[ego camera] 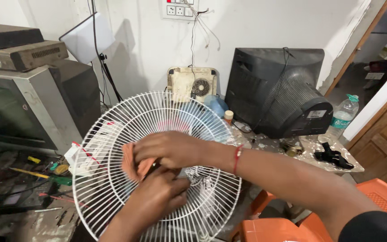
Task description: The person uses a screwdriver to unscrew and work on the motor housing of a pedestal fan, then wipes the fan blades and the round wire fan guard with an orange cloth, turning the guard to clean different sections.
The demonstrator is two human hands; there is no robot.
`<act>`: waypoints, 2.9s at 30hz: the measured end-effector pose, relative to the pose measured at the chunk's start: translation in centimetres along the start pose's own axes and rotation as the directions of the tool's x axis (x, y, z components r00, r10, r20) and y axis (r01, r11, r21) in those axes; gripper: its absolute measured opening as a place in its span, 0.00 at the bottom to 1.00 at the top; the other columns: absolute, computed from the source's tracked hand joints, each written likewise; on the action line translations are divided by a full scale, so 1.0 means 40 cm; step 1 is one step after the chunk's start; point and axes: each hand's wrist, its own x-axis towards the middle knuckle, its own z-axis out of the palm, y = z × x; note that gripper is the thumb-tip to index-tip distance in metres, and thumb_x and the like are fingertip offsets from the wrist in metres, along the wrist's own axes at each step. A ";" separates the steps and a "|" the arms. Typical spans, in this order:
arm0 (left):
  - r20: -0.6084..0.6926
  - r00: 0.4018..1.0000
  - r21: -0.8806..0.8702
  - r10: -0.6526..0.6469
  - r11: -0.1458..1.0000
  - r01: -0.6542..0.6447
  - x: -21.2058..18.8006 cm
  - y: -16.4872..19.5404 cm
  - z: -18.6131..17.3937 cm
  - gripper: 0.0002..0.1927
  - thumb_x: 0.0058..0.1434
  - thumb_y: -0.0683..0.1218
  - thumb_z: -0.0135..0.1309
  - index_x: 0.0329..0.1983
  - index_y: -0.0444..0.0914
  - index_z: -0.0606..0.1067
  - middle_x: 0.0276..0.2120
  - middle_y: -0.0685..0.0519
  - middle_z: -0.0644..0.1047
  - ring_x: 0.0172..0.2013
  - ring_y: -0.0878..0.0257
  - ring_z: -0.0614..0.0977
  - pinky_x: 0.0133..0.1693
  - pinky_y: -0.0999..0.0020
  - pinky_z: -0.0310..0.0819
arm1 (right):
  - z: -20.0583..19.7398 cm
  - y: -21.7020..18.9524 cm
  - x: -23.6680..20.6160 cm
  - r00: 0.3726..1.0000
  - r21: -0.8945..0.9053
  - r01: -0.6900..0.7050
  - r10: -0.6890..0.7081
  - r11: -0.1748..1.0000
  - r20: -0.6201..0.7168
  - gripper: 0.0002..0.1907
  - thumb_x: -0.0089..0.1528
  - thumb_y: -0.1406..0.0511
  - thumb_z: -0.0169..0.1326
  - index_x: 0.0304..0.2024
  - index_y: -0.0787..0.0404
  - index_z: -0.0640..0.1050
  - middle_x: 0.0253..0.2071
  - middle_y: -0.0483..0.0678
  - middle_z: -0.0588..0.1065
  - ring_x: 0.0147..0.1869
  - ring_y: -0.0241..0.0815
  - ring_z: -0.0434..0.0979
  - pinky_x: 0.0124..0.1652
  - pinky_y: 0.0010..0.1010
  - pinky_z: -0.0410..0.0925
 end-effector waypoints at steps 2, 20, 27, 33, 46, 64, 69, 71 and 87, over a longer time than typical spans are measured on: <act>-0.047 0.995 0.053 0.085 0.995 -0.083 0.002 0.005 -0.010 0.09 0.50 0.45 0.61 0.32 0.36 0.78 0.41 0.44 0.77 0.45 0.48 0.78 0.49 0.54 0.71 | -0.029 0.019 -0.050 0.999 -0.064 0.017 -0.019 0.998 -0.036 0.22 0.54 0.64 0.64 0.52 0.56 0.79 0.63 0.46 0.74 0.69 0.48 0.73 0.67 0.40 0.67; -0.265 0.963 0.211 -0.047 0.972 0.106 0.068 -0.080 0.023 0.13 0.43 0.46 0.66 0.31 0.34 0.82 0.40 0.37 0.80 0.38 0.46 0.81 0.44 0.51 0.73 | -0.066 0.016 -0.280 0.887 0.087 -0.454 0.439 0.887 0.144 0.16 0.56 0.74 0.53 0.47 0.63 0.81 0.50 0.53 0.78 0.57 0.49 0.79 0.61 0.42 0.69; -0.396 0.903 0.169 -0.167 0.953 0.251 0.069 -0.096 0.054 0.16 0.42 0.42 0.68 0.36 0.36 0.84 0.52 0.33 0.78 0.43 0.44 0.81 0.47 0.50 0.74 | -0.001 -0.089 -0.320 0.959 0.171 -0.261 0.276 0.950 -0.069 0.19 0.54 0.77 0.54 0.48 0.64 0.81 0.52 0.53 0.79 0.63 0.50 0.78 0.71 0.44 0.63; -0.659 0.675 -0.090 -0.331 0.926 0.366 0.064 -0.130 0.113 0.13 0.52 0.42 0.66 0.41 0.34 0.82 0.55 0.33 0.77 0.43 0.48 0.86 0.41 0.60 0.82 | -0.004 -0.108 -0.343 0.518 0.580 -0.483 0.748 0.656 -0.415 0.18 0.67 0.63 0.52 0.58 0.62 0.77 0.37 0.49 0.77 0.33 0.41 0.76 0.35 0.33 0.70; -0.488 0.621 -0.702 -0.613 0.699 0.138 0.188 -0.064 0.210 0.12 0.63 0.39 0.56 0.49 0.30 0.76 0.57 0.39 0.78 0.53 0.56 0.79 0.39 0.68 0.78 | -0.219 -0.079 -0.330 0.517 0.893 -0.382 0.856 0.239 -0.008 0.28 0.61 0.49 0.57 0.54 0.62 0.76 0.41 0.46 0.79 0.38 0.33 0.79 0.32 0.27 0.74; -0.650 0.170 -0.707 -0.741 0.671 0.225 0.332 0.055 0.053 0.16 0.74 0.44 0.45 0.58 0.28 0.73 0.45 0.44 0.82 0.41 0.59 0.79 0.47 0.61 0.74 | -0.169 -0.209 -0.280 0.941 -0.488 -0.316 0.333 0.814 -0.055 0.27 0.49 0.67 0.58 0.51 0.70 0.77 0.48 0.54 0.75 0.51 0.53 0.77 0.40 0.42 0.71; -0.948 0.294 -0.006 -0.122 0.930 0.368 0.301 0.021 0.066 0.18 0.80 0.36 0.42 0.68 0.21 0.61 0.61 0.27 0.73 0.57 0.47 0.76 0.53 0.58 0.71 | -0.200 -0.157 -0.294 0.877 -0.074 -0.465 0.448 0.882 -0.171 0.25 0.60 0.51 0.60 0.47 0.64 0.77 0.40 0.53 0.76 0.41 0.49 0.77 0.36 0.41 0.73; -0.808 0.241 -0.443 -0.537 0.825 0.352 0.284 0.024 0.069 0.23 0.76 0.39 0.41 0.73 0.30 0.60 0.55 0.37 0.78 0.43 0.58 0.76 0.44 0.65 0.72 | -0.213 -0.128 -0.286 0.657 0.247 -0.696 0.737 0.674 -0.158 0.25 0.64 0.49 0.55 0.49 0.64 0.74 0.38 0.49 0.78 0.32 0.44 0.80 0.31 0.40 0.74; -0.719 0.316 -0.544 -0.619 0.784 0.300 0.226 0.105 0.055 0.22 0.70 0.39 0.47 0.68 0.36 0.71 0.48 0.45 0.82 0.42 0.66 0.82 0.41 0.68 0.75 | -0.092 0.054 -0.234 0.934 -0.338 -0.288 0.186 0.896 -0.304 0.24 0.58 0.66 0.58 0.58 0.58 0.76 0.57 0.55 0.71 0.55 0.56 0.76 0.53 0.46 0.71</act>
